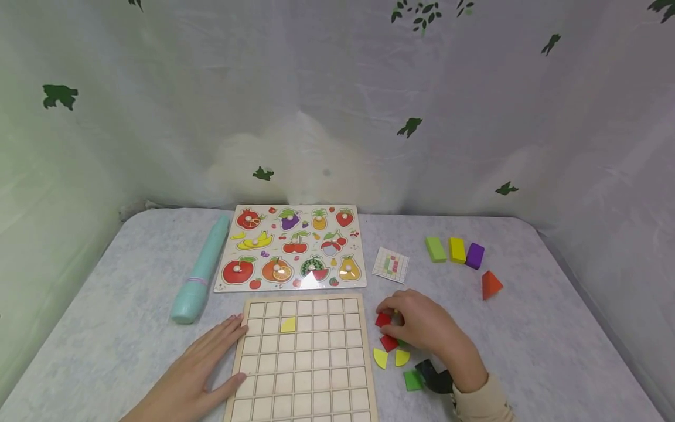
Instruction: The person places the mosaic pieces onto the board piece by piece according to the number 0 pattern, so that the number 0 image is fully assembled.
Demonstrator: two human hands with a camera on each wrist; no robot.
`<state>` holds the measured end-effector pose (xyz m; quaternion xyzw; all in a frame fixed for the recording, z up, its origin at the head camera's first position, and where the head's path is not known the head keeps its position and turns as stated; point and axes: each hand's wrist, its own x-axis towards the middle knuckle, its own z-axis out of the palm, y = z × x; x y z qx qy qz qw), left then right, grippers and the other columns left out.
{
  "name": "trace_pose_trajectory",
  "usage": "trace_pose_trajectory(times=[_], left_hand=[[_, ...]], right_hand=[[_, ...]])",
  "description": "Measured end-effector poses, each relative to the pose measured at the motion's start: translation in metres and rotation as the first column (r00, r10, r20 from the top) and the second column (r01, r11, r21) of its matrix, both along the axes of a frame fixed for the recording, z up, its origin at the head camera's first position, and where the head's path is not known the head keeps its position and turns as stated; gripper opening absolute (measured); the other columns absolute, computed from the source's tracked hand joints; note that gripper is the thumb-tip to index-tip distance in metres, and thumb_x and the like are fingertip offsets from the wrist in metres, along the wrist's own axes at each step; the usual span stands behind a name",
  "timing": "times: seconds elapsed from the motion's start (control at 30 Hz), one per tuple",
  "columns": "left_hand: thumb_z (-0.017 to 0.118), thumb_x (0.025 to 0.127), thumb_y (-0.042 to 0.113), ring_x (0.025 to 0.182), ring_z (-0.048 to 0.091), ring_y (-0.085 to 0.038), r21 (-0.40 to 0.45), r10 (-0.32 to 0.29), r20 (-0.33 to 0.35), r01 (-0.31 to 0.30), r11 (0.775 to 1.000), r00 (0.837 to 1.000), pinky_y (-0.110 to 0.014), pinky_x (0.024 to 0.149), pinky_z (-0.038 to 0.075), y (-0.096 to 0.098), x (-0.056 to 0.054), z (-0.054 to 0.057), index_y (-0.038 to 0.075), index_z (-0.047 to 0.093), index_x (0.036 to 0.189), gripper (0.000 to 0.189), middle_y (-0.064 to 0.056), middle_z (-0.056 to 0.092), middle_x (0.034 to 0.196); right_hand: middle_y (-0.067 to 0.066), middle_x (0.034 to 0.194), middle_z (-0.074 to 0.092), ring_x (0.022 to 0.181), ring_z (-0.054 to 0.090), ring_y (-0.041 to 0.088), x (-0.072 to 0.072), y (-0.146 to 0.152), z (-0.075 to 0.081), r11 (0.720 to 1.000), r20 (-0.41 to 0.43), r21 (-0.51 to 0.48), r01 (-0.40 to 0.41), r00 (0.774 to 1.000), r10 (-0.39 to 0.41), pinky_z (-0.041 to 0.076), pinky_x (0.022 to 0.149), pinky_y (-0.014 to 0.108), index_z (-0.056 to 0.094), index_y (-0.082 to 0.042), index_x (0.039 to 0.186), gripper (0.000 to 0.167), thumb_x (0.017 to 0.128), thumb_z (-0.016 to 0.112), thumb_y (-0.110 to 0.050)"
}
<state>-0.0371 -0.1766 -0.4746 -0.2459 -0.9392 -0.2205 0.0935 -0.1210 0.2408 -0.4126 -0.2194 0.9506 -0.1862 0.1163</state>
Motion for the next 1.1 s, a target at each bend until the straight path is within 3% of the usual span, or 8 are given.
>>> trace_pose_trajectory(times=[0.2, 0.37, 0.57, 0.8, 1.1], left_hand=[[0.078, 0.089, 0.046, 0.149, 0.040, -0.023, -0.008, 0.010, 0.030, -0.010, 1.000, 1.000, -0.003, 0.120, 0.002, 0.000, 0.000, 0.002, 0.014, 0.048, 0.154, 0.079, -0.002, 0.044, 0.162], [0.077, 0.090, 0.048, 0.149, 0.039, -0.021, -0.013, 0.025, 0.068, -0.024, 1.000, 0.997, -0.002, 0.118, 0.000, 0.001, 0.000, 0.004, 0.016, 0.047, 0.155, 0.079, 0.000, 0.043, 0.163], [0.075, 0.090, 0.050, 0.150, 0.039, -0.021, -0.008, 0.035, 0.098, -0.035, 0.999, 0.995, -0.001, 0.117, 0.000, 0.000, 0.001, 0.005, 0.017, 0.048, 0.155, 0.078, 0.002, 0.043, 0.163], [0.077, 0.089, 0.050, 0.149, 0.041, -0.021, -0.017, 0.039, 0.065, -0.038, 0.999, 0.997, -0.001, 0.117, 0.000, 0.001, 0.001, 0.003, 0.017, 0.048, 0.155, 0.079, 0.001, 0.044, 0.162], [0.075, 0.090, 0.051, 0.150, 0.038, -0.020, -0.005, 0.042, 0.102, -0.042, 0.999, 0.994, -0.001, 0.117, -0.001, 0.002, 0.002, 0.005, 0.019, 0.046, 0.156, 0.079, 0.003, 0.042, 0.163]], right_hand=[[-0.015, 0.086, 0.060, 0.075, 0.051, 0.005, 0.002, -0.004, 0.001, 1.000, -0.060, -0.007, -0.001, 0.998, 0.000, 0.047, 0.063, 0.020, 0.077, -0.021, 0.107, 0.023, 0.085, 0.086, -0.022], [-0.013, 0.097, 0.067, 0.084, 0.057, 0.007, 0.001, -0.017, 0.005, 0.998, -0.148, -0.045, -0.046, 0.988, 0.039, 0.053, 0.072, 0.024, 0.076, -0.021, 0.107, 0.022, 0.086, 0.084, -0.024], [-0.011, 0.104, 0.069, 0.089, 0.061, 0.011, -0.001, -0.044, 0.008, 0.990, -0.170, -0.106, -0.097, 0.982, 0.078, 0.056, 0.077, 0.027, 0.076, -0.020, 0.110, 0.024, 0.088, 0.083, -0.026], [-0.013, 0.105, 0.071, 0.098, 0.061, 0.009, -0.006, -0.070, 0.004, 0.981, -0.186, -0.136, -0.140, 0.976, 0.113, 0.057, 0.082, 0.026, 0.079, -0.022, 0.109, 0.023, 0.087, 0.084, -0.029], [-0.009, 0.108, 0.072, 0.106, 0.065, 0.012, -0.005, -0.098, -0.003, 0.969, -0.195, -0.161, -0.188, 0.968, 0.156, 0.059, 0.088, 0.031, 0.080, -0.021, 0.111, 0.022, 0.089, 0.082, -0.027]])
